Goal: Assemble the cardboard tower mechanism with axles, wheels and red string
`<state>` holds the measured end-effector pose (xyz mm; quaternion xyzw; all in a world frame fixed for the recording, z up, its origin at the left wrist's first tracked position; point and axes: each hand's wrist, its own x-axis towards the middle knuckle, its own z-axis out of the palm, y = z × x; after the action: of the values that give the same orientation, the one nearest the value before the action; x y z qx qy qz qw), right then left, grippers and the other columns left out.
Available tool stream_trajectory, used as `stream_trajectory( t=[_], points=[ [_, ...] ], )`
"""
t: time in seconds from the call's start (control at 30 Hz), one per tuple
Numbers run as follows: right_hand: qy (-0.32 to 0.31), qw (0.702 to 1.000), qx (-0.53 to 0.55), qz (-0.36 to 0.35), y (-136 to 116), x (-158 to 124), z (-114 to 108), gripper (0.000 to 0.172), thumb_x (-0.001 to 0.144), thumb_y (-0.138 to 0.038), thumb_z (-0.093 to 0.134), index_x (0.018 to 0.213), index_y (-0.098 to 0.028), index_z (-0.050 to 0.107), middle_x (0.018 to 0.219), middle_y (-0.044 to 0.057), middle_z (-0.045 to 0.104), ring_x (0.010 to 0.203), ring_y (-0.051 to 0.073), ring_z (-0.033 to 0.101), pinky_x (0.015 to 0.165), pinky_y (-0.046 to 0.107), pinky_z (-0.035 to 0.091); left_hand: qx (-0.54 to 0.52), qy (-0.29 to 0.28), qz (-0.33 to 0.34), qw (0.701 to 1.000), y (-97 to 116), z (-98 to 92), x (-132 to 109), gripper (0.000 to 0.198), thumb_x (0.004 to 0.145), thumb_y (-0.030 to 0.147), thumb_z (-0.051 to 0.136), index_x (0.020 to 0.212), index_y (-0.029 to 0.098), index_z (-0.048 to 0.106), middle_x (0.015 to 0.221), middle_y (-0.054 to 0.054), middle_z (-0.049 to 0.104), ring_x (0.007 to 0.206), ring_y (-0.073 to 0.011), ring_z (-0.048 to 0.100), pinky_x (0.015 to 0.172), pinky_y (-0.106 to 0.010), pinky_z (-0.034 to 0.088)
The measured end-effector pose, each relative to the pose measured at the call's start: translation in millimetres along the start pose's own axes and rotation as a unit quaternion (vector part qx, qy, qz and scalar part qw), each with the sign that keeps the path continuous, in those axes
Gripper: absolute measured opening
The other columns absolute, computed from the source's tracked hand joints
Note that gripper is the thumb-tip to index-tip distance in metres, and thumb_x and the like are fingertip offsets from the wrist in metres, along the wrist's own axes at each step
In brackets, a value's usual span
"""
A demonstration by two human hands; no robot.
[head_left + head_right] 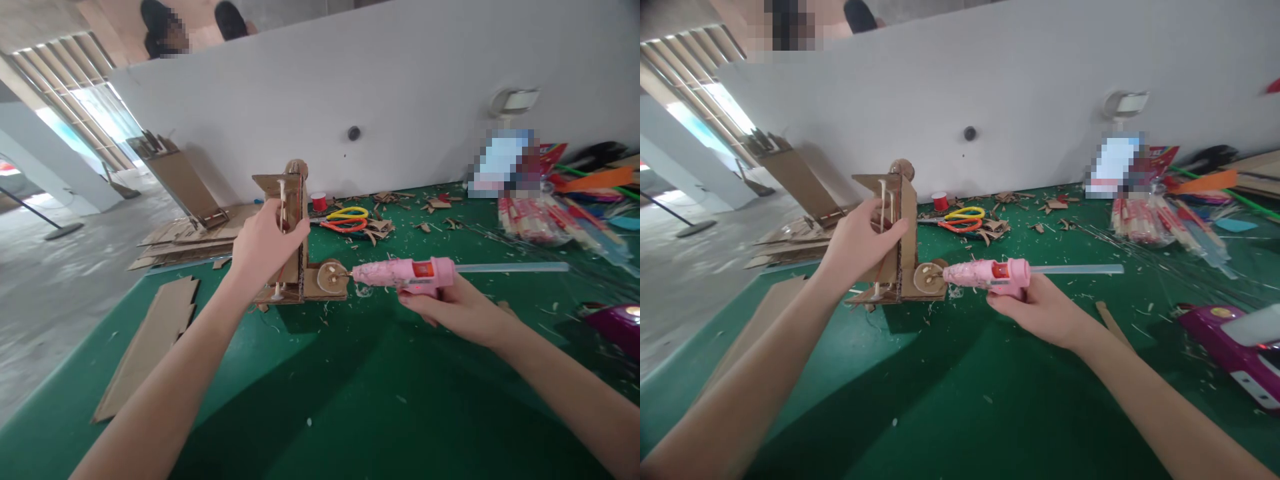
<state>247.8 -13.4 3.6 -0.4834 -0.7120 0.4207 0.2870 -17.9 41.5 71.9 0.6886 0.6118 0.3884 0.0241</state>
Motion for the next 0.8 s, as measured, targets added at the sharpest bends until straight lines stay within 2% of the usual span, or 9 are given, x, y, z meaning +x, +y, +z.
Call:
stream_trajectory(
  t=[0.1,0.27,0.57,0.8],
  points=[
    [-0.004,1.000,-0.002,0.012,3.2,-0.3,2.0,0.026,0.079,-0.042,0.051,0.065,-0.022,0.044,0.054,-0.004,0.035,0.049,0.010,0.032,0.044,0.025,0.026,0.038,-0.010,-0.020,0.999,2.3,-0.8,-0.7,0.038,0.072,0.046,0.061,0.101,0.021,0.058,0.074,-0.005,0.059,0.072,-0.0224,0.056,0.069,-0.036,0.044],
    [0.000,1.000,0.004,0.026,6.7,0.1,3.9,0.025,0.078,-0.041,0.053,0.066,-0.021,0.044,0.058,-0.004,0.035,0.052,0.010,0.032,0.046,0.025,0.026,0.102,-0.025,-0.014,0.994,5.3,-3.5,-2.7,0.041,0.075,0.053,0.052,0.105,0.025,0.056,0.080,-0.004,0.063,0.071,-0.0207,0.057,0.064,-0.033,0.043],
    [-0.018,1.000,0.019,0.016,-0.5,-1.5,3.4,0.018,0.078,-0.038,0.052,0.071,-0.021,0.048,0.062,-0.004,0.035,0.056,0.011,0.031,0.050,0.026,0.027,0.113,-0.027,-0.010,0.993,4.5,-3.4,-3.2,0.040,0.075,0.054,0.050,0.102,0.025,0.056,0.081,-0.005,0.064,0.070,-0.0211,0.058,0.062,-0.034,0.043],
    [0.011,0.999,0.004,0.035,2.6,-0.9,3.1,0.021,0.075,-0.041,0.054,0.070,-0.020,0.051,0.059,-0.004,0.037,0.054,0.011,0.033,0.049,0.026,0.027,0.162,-0.019,-0.018,0.986,5.9,-6.2,-4.7,0.044,0.075,0.061,0.046,0.097,0.024,0.056,0.078,-0.006,0.063,0.073,-0.0248,0.059,0.064,-0.037,0.043]
  ],
)
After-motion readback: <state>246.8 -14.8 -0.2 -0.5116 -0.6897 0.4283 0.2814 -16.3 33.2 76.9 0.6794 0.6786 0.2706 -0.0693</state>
